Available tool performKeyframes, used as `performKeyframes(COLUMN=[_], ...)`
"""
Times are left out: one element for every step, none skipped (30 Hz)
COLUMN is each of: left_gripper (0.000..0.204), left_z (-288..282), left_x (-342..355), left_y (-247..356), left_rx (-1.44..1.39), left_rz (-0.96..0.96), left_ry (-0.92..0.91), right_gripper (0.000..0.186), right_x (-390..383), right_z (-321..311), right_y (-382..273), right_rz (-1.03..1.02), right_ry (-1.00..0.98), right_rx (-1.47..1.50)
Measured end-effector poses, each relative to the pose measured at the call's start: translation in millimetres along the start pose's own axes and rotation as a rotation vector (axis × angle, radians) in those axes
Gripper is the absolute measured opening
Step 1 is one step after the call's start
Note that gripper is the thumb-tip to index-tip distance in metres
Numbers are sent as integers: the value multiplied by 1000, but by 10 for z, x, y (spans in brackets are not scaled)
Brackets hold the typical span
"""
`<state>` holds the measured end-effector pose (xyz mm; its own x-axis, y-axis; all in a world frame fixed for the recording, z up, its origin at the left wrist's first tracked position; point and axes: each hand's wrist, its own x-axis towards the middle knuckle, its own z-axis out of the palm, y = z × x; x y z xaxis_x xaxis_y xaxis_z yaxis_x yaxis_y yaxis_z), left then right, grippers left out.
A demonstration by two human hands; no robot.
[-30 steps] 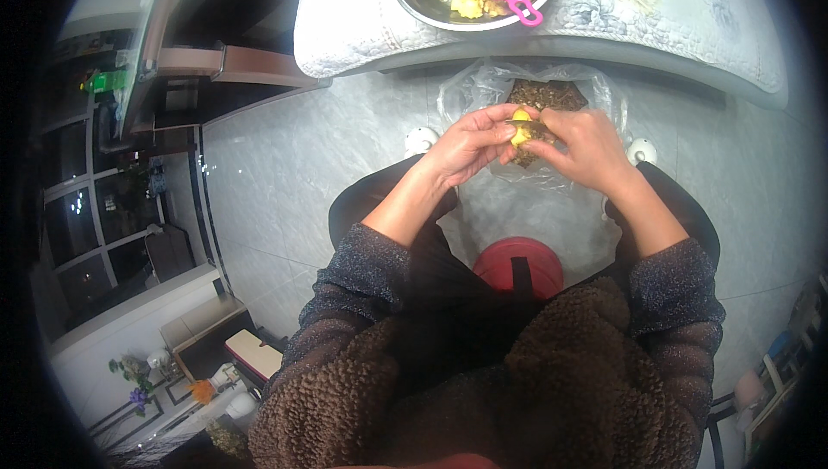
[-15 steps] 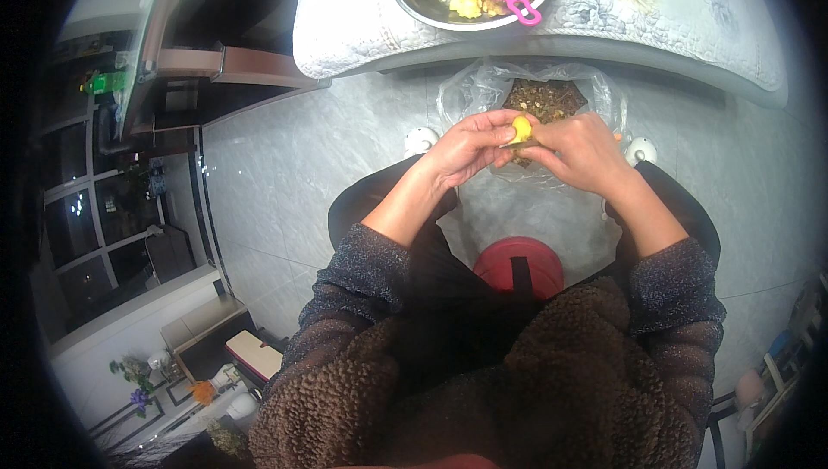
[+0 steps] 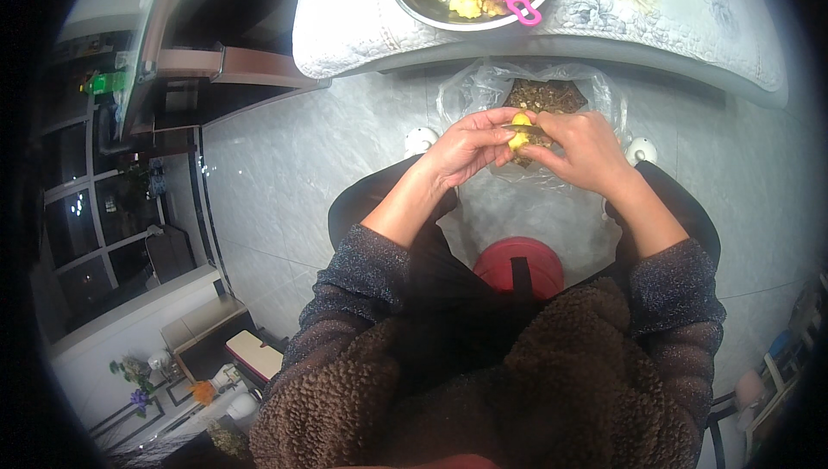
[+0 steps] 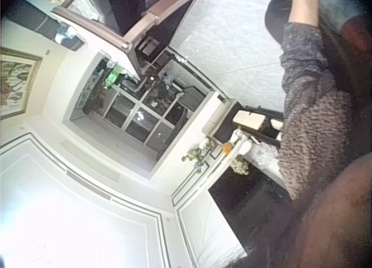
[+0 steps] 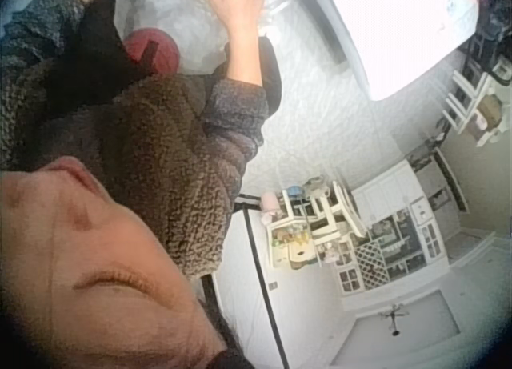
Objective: The person sits on a stool and uses a small knife to peel ginger pieces from a bowl, placing the peeled ginger into a plastic bag on the floor.
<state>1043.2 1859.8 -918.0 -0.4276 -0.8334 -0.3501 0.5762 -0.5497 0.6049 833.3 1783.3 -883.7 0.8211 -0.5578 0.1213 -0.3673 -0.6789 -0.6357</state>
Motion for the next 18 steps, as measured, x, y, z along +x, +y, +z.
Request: performKeyframes(left_gripper=[42,42,42,42,41,41,41,40,40,40,40,40,41,41,42,42,42,43], left_z=[0,0,0,0,0,-1,-3,-5,-6,-4,-2,4,14,28,42,56,70,80], left_x=[2,3,4,3,1,0,1,5,7,6,6,2,1,6,9,8,6,2], left_y=[-3,-7,-10,-13,-17,-19,-18,-14,-10,-5,4,11,15,19,22,25,28,32], left_rx=[-3,-7,-15,-10,-11,-14,-8,-4,0,-6,-11,-19,-25,-32,-40,-33,-25,-23], left_rz=[0,1,7,8,15,25,17,14,11,23,36,49,65,83,100,106,113,124], left_ry=[1,2,-4,5,7,4,8,6,4,5,5,8,9,11,12,12,11,6], right_gripper=[34,34,34,34,34,34,33,31,30,30,30,30,30,30,31,29,27,25], right_x=[-5,-9,-12,-13,-13,-14,-15,-16,-18,-21,-24,-27,-30,-33,-35,-31,-23,-17], right_z=[4,8,10,20,31,41,51,57,64,66,65,66,65,60,56,51,44,39], right_y=[-1,-1,1,1,1,3,7,13,19,26,35,40,44,49,51,56,62,64], right_rz=[-1,3,7,8,9,10,-2,-13,-25,-39,-54,-58,-33,2,36,70,102,143], right_ry=[7,9,12,16,20,25,26,28,29,21,14,4,25,44,61,71,79,84], right_rx=[-2,0,3,11,19,28,24,20,17,6,-4,-17,16,44,79,98,122,148])
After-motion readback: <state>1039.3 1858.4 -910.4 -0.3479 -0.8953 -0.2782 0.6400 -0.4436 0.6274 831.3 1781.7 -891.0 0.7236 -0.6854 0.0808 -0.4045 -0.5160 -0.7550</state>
